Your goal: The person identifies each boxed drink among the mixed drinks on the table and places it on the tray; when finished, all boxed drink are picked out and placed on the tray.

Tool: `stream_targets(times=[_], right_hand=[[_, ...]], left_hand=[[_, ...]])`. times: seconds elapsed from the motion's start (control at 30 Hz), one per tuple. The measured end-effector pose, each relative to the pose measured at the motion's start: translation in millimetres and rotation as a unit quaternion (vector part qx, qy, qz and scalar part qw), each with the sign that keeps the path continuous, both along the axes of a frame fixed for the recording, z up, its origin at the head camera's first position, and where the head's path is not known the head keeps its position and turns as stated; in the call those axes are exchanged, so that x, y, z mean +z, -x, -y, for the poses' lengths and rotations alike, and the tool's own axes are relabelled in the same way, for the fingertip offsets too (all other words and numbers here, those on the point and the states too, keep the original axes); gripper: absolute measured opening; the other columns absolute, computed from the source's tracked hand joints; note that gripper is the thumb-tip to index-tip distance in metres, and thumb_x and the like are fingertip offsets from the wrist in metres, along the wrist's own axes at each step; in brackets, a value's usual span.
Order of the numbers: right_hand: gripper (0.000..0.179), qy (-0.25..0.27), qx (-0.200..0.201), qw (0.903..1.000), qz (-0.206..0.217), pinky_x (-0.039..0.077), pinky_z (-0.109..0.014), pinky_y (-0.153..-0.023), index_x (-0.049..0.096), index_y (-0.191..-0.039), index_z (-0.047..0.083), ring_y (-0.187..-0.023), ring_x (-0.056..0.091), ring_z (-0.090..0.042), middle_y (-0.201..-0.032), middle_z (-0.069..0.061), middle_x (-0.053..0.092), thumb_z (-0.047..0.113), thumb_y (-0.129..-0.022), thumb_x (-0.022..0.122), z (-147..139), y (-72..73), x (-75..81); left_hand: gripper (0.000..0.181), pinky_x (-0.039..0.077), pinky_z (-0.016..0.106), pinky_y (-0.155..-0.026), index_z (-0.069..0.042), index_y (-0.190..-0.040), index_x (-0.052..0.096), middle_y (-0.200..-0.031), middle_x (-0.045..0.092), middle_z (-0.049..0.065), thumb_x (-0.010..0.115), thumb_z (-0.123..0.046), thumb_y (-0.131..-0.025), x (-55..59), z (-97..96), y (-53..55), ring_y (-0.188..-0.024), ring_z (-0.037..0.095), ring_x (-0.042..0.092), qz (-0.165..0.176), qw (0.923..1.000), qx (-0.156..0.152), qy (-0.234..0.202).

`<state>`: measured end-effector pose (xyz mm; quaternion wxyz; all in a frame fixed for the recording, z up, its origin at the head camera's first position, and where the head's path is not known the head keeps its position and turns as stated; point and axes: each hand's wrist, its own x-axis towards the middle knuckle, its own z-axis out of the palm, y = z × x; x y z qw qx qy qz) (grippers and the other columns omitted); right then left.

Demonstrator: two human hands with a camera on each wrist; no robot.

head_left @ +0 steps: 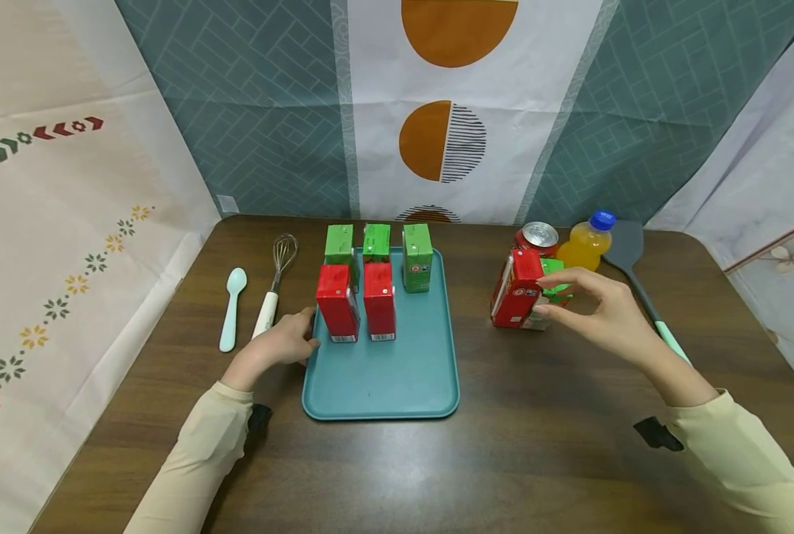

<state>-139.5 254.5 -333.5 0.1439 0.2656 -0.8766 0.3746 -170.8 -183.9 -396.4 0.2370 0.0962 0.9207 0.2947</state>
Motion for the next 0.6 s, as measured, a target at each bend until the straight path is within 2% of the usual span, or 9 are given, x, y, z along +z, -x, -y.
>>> stream_targets(times=[0.13, 0.27, 0.33, 0.5, 0.6], right_hand=[[0.053, -0.009, -0.047, 0.9982, -0.037, 0.041, -0.005, -0.078, 0.063, -0.112, 0.007, -0.089, 0.054, -0.001, -0.106, -0.004, 0.063, -0.005, -0.064, 0.082, -15, 2.6, -11.2], [0.058, -0.022, -0.068, 0.9972, -0.022, 0.035, -0.004, -0.084, 0.059, -0.118, 0.004, -0.095, 0.047, 0.004, -0.114, -0.007, 0.059, -0.001, -0.065, 0.083, -25, 11.3, -21.2], [0.062, -0.030, -0.070, 0.9971, -0.008, 0.033, -0.004, -0.085, 0.056, -0.121, 0.004, -0.097, 0.045, 0.003, -0.117, -0.008, 0.056, 0.003, -0.066, 0.083, -29, 15.9, -25.4], [0.069, -0.043, -0.088, 0.9945, 0.039, 0.030, -0.005, -0.085, 0.051, -0.127, 0.005, -0.103, 0.046, -0.017, -0.122, -0.010, 0.054, 0.012, -0.066, 0.084, -36, 24.0, -32.7], [0.072, -0.033, -0.095, 0.9917, 0.080, 0.033, -0.005, -0.083, 0.048, -0.130, 0.005, -0.104, 0.049, -0.028, -0.124, -0.013, 0.052, 0.013, -0.068, 0.083, -38, 28.3, -35.5]], left_hand=[[0.060, 0.054, 0.029, -0.057, 0.017, -0.137, 0.022, -0.097, 0.056, 0.023, 0.054, -0.002, -0.090, -0.2, 0.6, -0.4, -0.062, 0.016, 0.062, 0.001, 1.0000, 0.001, 0.001], [0.061, 0.054, 0.029, -0.056, 0.018, -0.137, 0.021, -0.096, 0.057, 0.023, 0.054, -0.002, -0.090, 0.2, 2.0, -0.3, -0.061, 0.016, 0.062, -0.003, 1.0000, -0.002, 0.001], [0.061, 0.054, 0.029, -0.056, 0.017, -0.137, 0.021, -0.095, 0.056, 0.023, 0.054, -0.002, -0.090, 0.3, 2.1, -0.2, -0.060, 0.016, 0.061, -0.003, 1.0000, -0.001, 0.000], [0.061, 0.053, 0.029, -0.055, 0.017, -0.138, 0.020, -0.093, 0.056, 0.021, 0.054, -0.002, -0.090, -0.1, 1.3, -0.3, -0.060, 0.016, 0.061, -0.001, 1.0000, -0.001, 0.001], [0.061, 0.053, 0.029, -0.055, 0.018, -0.137, 0.020, -0.091, 0.056, 0.020, 0.053, -0.002, -0.090, 0.1, 1.2, -0.3, -0.059, 0.016, 0.061, -0.004, 1.0000, -0.005, 0.006]])
